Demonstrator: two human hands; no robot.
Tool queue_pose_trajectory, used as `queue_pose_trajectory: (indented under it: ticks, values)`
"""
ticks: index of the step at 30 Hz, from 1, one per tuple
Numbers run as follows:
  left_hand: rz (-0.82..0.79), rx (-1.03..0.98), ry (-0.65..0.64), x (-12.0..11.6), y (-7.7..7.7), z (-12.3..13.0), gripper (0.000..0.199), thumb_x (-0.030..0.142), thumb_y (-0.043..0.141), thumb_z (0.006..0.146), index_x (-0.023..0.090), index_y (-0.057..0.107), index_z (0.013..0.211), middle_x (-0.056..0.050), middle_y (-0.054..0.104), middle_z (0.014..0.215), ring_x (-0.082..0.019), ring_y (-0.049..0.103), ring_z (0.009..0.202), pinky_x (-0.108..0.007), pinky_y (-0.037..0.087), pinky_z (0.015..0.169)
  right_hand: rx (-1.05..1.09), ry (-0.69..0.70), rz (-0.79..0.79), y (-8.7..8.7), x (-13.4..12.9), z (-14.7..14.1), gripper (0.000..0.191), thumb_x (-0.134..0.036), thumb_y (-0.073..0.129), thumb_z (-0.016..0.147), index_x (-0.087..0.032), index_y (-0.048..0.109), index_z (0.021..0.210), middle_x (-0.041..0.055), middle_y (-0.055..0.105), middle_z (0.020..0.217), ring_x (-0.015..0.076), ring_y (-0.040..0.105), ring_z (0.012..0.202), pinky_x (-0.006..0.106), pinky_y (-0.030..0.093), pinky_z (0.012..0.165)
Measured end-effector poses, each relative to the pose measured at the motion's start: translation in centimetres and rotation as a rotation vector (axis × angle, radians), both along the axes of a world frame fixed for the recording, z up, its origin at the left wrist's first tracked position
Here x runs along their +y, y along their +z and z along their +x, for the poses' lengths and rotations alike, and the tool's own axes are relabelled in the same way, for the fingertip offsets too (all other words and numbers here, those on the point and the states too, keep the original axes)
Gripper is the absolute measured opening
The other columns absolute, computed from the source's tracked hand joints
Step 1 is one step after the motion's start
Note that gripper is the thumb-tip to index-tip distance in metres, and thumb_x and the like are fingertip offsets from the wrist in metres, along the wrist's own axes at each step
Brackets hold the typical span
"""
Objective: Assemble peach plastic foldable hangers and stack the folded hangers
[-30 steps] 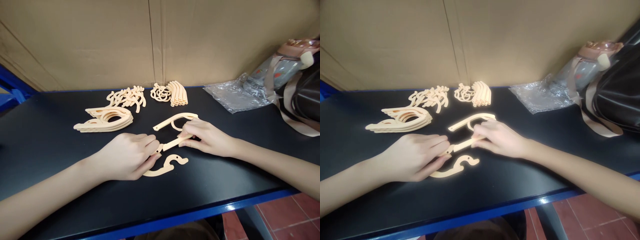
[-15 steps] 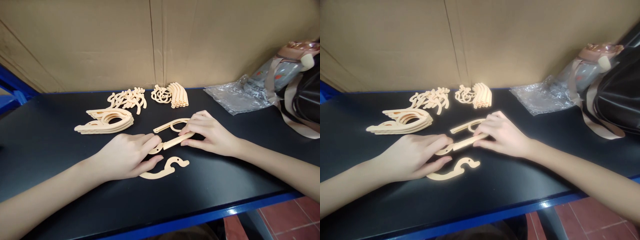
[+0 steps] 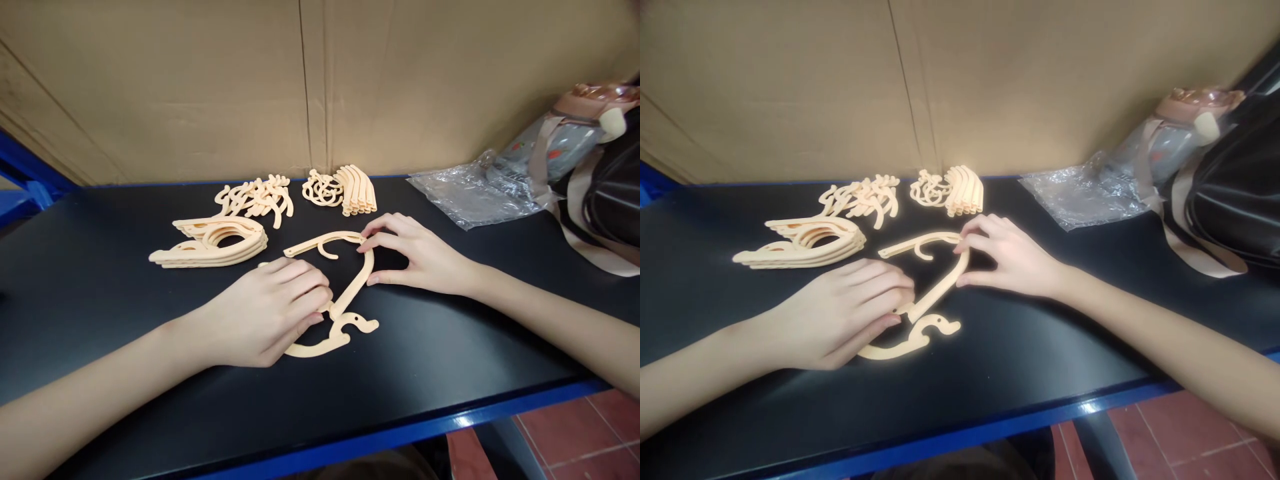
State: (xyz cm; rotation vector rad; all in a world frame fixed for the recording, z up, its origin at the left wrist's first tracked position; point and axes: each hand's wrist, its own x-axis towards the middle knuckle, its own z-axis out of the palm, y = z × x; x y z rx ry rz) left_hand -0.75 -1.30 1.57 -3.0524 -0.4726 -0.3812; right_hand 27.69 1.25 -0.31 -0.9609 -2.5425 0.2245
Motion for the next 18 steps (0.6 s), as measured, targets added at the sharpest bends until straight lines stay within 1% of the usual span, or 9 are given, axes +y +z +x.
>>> queue_pose_trajectory:
  ticks: [2, 4, 6, 9, 11, 14, 16, 18]
  values:
    - [0.026, -0.002, -0.026, 0.0, -0.02, 0.05, 0.021, 0.012, 0.04, 0.093, 0.014, 0.059, 0.102, -0.01, 0.066, 0.106, -0.026, 0.058, 0.099, -0.04, 0.044, 0.087, -0.007, 0.002, -0.017, -0.04, 0.01, 0.01, 0.047, -0.057, 0.064, 0.084, -0.022, 0.063, 0.116, 0.0103, 0.057, 0.125, 0.0271, 0.053, 0.111, 0.044, 0.039, 0.097]
    - [0.052, 0.01, -0.039, 0.01, -0.02, 0.04, 0.025, 0.007, 0.042, 0.087, 0.014, 0.059, 0.104, -0.012, 0.065, 0.114, -0.028, 0.057, 0.105, -0.042, 0.044, 0.091, -0.017, 0.0, -0.03, -0.06, -0.03, -0.02, 0.049, -0.057, 0.064, 0.084, -0.022, 0.063, 0.118, 0.01, 0.056, 0.126, 0.0269, 0.053, 0.112, 0.044, 0.039, 0.098]
    - [0.065, 0.039, -0.024, 0.02, -0.03, -0.03, 0.028, 0.003, 0.043, 0.083, 0.015, 0.059, 0.103, -0.012, 0.062, 0.122, -0.029, 0.056, 0.108, -0.042, 0.045, 0.09, -0.021, 0.002, -0.046, -0.05, -0.06, -0.03, 0.05, -0.057, 0.063, 0.085, -0.022, 0.062, 0.12, 0.0099, 0.056, 0.126, 0.0267, 0.052, 0.113, 0.045, 0.039, 0.099]
    - [0.054, 0.063, 0.024, 0.06, -0.14, -0.23, 0.031, 0.001, 0.045, 0.082, 0.017, 0.061, 0.103, -0.012, 0.058, 0.129, -0.027, 0.057, 0.105, -0.04, 0.048, 0.087, -0.02, 0.002, -0.069, 0.0, -0.09, 0.01, 0.05, -0.057, 0.062, 0.086, -0.022, 0.06, 0.123, 0.0101, 0.057, 0.127, 0.0267, 0.052, 0.113, 0.045, 0.04, 0.099]
    - [0.008, 0.039, 0.041, 0.13, -0.29, -0.37, 0.031, 0.001, 0.045, 0.085, 0.019, 0.061, 0.104, -0.011, 0.056, 0.131, -0.026, 0.057, 0.104, -0.04, 0.048, 0.088, -0.021, -0.004, -0.075, 0.04, -0.12, 0.03, 0.051, -0.056, 0.061, 0.086, -0.022, 0.06, 0.124, 0.0104, 0.057, 0.127, 0.0271, 0.052, 0.114, 0.046, 0.04, 0.099]
    - [-0.12, -0.04, 0.055, 0.24, -0.54, -0.5, 0.027, 0.008, 0.042, 0.094, 0.021, 0.06, 0.109, -0.009, 0.054, 0.134, -0.023, 0.056, 0.113, -0.036, 0.048, 0.094, -0.024, -0.018, -0.058, 0.03, -0.27, -0.09, 0.05, -0.055, 0.06, 0.087, -0.021, 0.06, 0.124, 0.0112, 0.057, 0.127, 0.0276, 0.053, 0.114, 0.046, 0.04, 0.1]
    - [-0.2, -0.093, 0.067, 0.26, -0.65, -0.51, 0.026, 0.012, 0.042, 0.097, 0.02, 0.056, 0.117, -0.009, 0.054, 0.135, -0.02, 0.053, 0.119, -0.033, 0.046, 0.099, -0.023, -0.033, -0.043, -0.02, -0.47, -0.27, 0.048, -0.053, 0.059, 0.089, -0.02, 0.059, 0.125, 0.0118, 0.057, 0.127, 0.0276, 0.053, 0.115, 0.046, 0.04, 0.101]
    - [-0.249, -0.126, 0.07, 0.26, -0.68, -0.48, 0.031, 0.01, 0.04, 0.097, 0.018, 0.051, 0.125, -0.009, 0.055, 0.134, -0.018, 0.052, 0.121, -0.031, 0.044, 0.101, -0.027, -0.05, -0.029, -0.07, -0.71, -0.51, 0.046, -0.049, 0.058, 0.091, -0.019, 0.059, 0.126, 0.0122, 0.057, 0.126, 0.0271, 0.053, 0.116, 0.046, 0.04, 0.102]
